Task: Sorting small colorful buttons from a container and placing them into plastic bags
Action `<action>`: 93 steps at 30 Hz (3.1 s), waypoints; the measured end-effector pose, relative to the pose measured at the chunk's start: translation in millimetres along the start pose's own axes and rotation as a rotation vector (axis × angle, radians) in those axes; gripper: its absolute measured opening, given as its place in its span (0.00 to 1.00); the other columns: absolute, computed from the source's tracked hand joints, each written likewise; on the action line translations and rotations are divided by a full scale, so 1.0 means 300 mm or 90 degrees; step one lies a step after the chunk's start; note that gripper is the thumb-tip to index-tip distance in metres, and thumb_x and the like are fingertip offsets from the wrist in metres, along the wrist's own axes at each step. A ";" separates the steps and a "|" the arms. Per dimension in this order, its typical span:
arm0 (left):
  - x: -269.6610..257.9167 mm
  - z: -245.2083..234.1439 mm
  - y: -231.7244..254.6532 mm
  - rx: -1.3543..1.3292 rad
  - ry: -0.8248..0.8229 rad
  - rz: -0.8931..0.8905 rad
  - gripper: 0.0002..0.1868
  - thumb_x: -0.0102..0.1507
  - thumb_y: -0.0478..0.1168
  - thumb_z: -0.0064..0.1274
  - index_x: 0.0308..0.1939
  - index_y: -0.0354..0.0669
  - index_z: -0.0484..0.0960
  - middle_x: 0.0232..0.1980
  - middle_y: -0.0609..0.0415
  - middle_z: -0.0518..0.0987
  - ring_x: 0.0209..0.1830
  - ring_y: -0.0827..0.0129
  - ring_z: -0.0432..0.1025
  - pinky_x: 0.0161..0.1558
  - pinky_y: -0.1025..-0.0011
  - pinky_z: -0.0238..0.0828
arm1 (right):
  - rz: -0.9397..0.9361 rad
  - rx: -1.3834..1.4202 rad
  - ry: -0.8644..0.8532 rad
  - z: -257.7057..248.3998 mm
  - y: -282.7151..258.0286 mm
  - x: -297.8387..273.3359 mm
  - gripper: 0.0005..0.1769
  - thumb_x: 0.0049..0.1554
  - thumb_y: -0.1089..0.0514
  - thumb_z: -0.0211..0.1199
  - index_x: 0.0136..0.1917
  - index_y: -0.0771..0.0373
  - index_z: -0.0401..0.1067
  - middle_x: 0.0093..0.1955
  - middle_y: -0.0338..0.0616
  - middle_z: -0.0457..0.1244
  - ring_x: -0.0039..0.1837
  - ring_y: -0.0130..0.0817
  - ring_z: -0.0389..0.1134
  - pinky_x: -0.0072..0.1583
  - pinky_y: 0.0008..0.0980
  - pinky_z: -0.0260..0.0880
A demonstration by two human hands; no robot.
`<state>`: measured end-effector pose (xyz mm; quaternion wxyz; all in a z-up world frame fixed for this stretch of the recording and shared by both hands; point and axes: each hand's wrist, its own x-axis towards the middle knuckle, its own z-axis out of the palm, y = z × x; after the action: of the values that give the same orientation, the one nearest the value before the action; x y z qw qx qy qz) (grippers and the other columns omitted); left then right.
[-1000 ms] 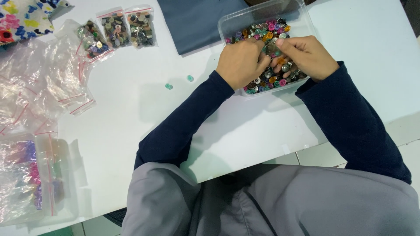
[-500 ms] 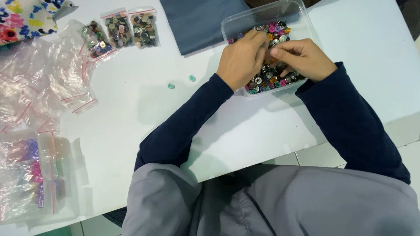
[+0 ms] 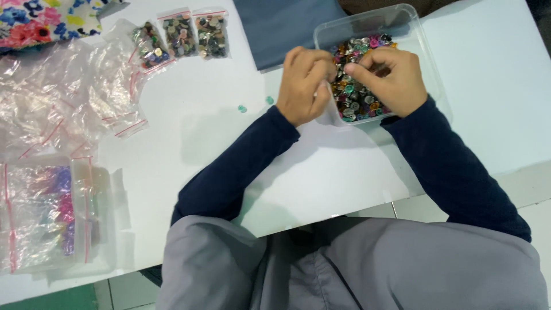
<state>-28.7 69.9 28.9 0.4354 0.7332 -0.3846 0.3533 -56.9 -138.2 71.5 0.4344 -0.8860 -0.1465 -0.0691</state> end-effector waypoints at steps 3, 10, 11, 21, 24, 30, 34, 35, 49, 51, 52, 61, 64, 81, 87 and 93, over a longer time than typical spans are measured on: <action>-0.071 -0.129 -0.034 0.036 0.004 0.017 0.08 0.58 0.32 0.40 0.36 0.40 0.75 0.42 0.48 0.71 0.41 0.55 0.66 0.50 0.56 0.60 | -0.131 -0.099 0.028 0.072 -0.103 0.000 0.26 0.73 0.56 0.64 0.34 0.66 0.67 0.33 0.40 0.59 0.38 0.32 0.56 0.44 0.36 0.55; -0.250 -0.425 -0.121 0.068 -0.063 -0.106 0.06 0.63 0.25 0.41 0.40 0.32 0.75 0.40 0.45 0.69 0.38 0.52 0.66 0.42 0.58 0.64 | -0.258 -0.203 0.021 0.314 -0.281 0.017 0.17 0.72 0.53 0.49 0.45 0.65 0.66 0.43 0.47 0.60 0.44 0.43 0.61 0.46 0.41 0.59; -0.290 -0.450 -0.152 0.133 -0.082 -0.107 0.07 0.63 0.29 0.43 0.43 0.39 0.75 0.40 0.49 0.68 0.36 0.57 0.67 0.42 0.60 0.66 | -0.288 -0.204 0.014 0.357 -0.275 0.026 0.11 0.70 0.55 0.53 0.48 0.62 0.68 0.44 0.45 0.60 0.47 0.47 0.65 0.48 0.41 0.64; -0.422 -0.645 -0.181 0.300 -0.219 -0.192 0.13 0.59 0.40 0.55 0.46 0.49 0.71 0.31 0.62 0.71 0.31 0.65 0.73 0.48 0.64 0.65 | -0.300 -0.235 -0.098 0.710 -0.194 0.098 0.11 0.66 0.46 0.63 0.54 0.53 0.73 0.54 0.39 0.64 0.62 0.41 0.65 0.64 0.42 0.55; -0.434 -0.652 -0.187 0.306 -0.218 -0.191 0.11 0.59 0.44 0.58 0.40 0.54 0.72 0.29 0.65 0.71 0.31 0.66 0.73 0.48 0.65 0.65 | -0.335 -0.295 -0.078 0.782 -0.173 0.106 0.13 0.67 0.44 0.63 0.53 0.53 0.73 0.54 0.40 0.65 0.63 0.41 0.64 0.67 0.48 0.51; -0.414 -0.656 -0.168 0.356 -0.245 -0.221 0.09 0.56 0.39 0.56 0.38 0.52 0.74 0.35 0.59 0.73 0.36 0.62 0.72 0.47 0.63 0.65 | -0.360 -0.325 -0.058 0.784 -0.167 0.094 0.14 0.69 0.42 0.59 0.54 0.53 0.71 0.54 0.40 0.64 0.63 0.40 0.64 0.66 0.48 0.52; -0.435 -0.645 -0.184 0.354 -0.244 -0.213 0.08 0.56 0.39 0.55 0.38 0.52 0.73 0.35 0.59 0.72 0.37 0.63 0.71 0.48 0.63 0.64 | -0.358 -0.319 -0.065 0.788 -0.160 0.090 0.14 0.70 0.42 0.58 0.54 0.53 0.71 0.54 0.40 0.64 0.62 0.39 0.64 0.66 0.48 0.51; -0.439 -0.641 -0.187 0.360 -0.243 -0.210 0.09 0.56 0.40 0.55 0.38 0.53 0.73 0.36 0.59 0.71 0.38 0.63 0.71 0.48 0.62 0.64 | -0.356 -0.314 -0.064 0.789 -0.159 0.090 0.15 0.70 0.42 0.57 0.54 0.53 0.71 0.54 0.41 0.64 0.62 0.40 0.65 0.66 0.49 0.51; -0.444 -0.636 -0.190 0.384 -0.235 -0.187 0.07 0.57 0.42 0.52 0.38 0.53 0.72 0.34 0.60 0.70 0.38 0.64 0.70 0.48 0.62 0.64 | -0.364 -0.298 -0.048 0.772 -0.168 0.082 0.15 0.69 0.43 0.58 0.57 0.55 0.70 0.53 0.42 0.64 0.61 0.41 0.65 0.66 0.50 0.49; -0.443 -0.637 -0.188 0.386 -0.232 -0.178 0.07 0.57 0.41 0.52 0.38 0.53 0.73 0.34 0.59 0.71 0.38 0.63 0.70 0.48 0.62 0.64 | -0.386 -0.328 -0.021 0.760 -0.169 0.076 0.14 0.68 0.45 0.58 0.59 0.55 0.70 0.53 0.42 0.64 0.62 0.40 0.64 0.66 0.49 0.49; -0.442 -0.636 -0.189 0.387 -0.232 -0.178 0.07 0.57 0.41 0.52 0.38 0.53 0.73 0.34 0.59 0.71 0.38 0.63 0.70 0.48 0.62 0.64 | -0.387 -0.328 -0.021 0.753 -0.163 0.073 0.14 0.68 0.45 0.58 0.59 0.55 0.70 0.53 0.42 0.64 0.62 0.40 0.64 0.66 0.49 0.49; -0.442 -0.637 -0.188 0.395 -0.261 -0.196 0.08 0.57 0.41 0.52 0.39 0.52 0.74 0.34 0.59 0.72 0.38 0.62 0.71 0.49 0.60 0.65 | -0.332 -0.324 -0.034 0.702 -0.141 0.042 0.10 0.67 0.50 0.60 0.56 0.56 0.71 0.54 0.43 0.64 0.65 0.42 0.62 0.70 0.55 0.42; -0.435 -0.641 -0.180 0.387 -0.257 -0.196 0.08 0.57 0.40 0.52 0.39 0.52 0.74 0.34 0.58 0.72 0.39 0.62 0.71 0.49 0.60 0.65 | -0.319 -0.338 -0.028 0.686 -0.133 0.034 0.08 0.67 0.51 0.60 0.55 0.56 0.72 0.54 0.42 0.64 0.66 0.42 0.62 0.70 0.56 0.41; -0.456 -0.630 -0.197 0.406 -0.262 -0.174 0.12 0.56 0.42 0.52 0.44 0.52 0.73 0.35 0.58 0.71 0.38 0.62 0.70 0.50 0.60 0.65 | -0.297 -0.337 -0.015 0.671 -0.109 0.026 0.10 0.67 0.53 0.58 0.58 0.58 0.70 0.54 0.45 0.63 0.65 0.43 0.61 0.70 0.57 0.40; -0.439 -0.634 -0.178 0.405 -0.255 -0.186 0.12 0.56 0.41 0.53 0.43 0.51 0.72 0.37 0.56 0.71 0.39 0.61 0.70 0.50 0.59 0.66 | -0.280 -0.335 0.016 0.628 -0.088 0.012 0.16 0.61 0.58 0.58 0.63 0.60 0.66 0.58 0.47 0.59 0.66 0.47 0.59 0.67 0.53 0.47; -0.449 -0.629 -0.186 0.408 -0.252 -0.187 0.14 0.56 0.40 0.53 0.45 0.50 0.72 0.38 0.56 0.69 0.39 0.60 0.69 0.49 0.60 0.65 | -0.242 -0.376 0.016 0.596 -0.055 -0.006 0.13 0.62 0.58 0.57 0.61 0.56 0.68 0.54 0.42 0.58 0.59 0.43 0.61 0.62 0.46 0.51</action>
<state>-75.7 294.2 -36.4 0.1483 0.9329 -0.2224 0.2414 -64.6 12.1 -26.2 0.1408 -0.9293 -0.2773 -0.1993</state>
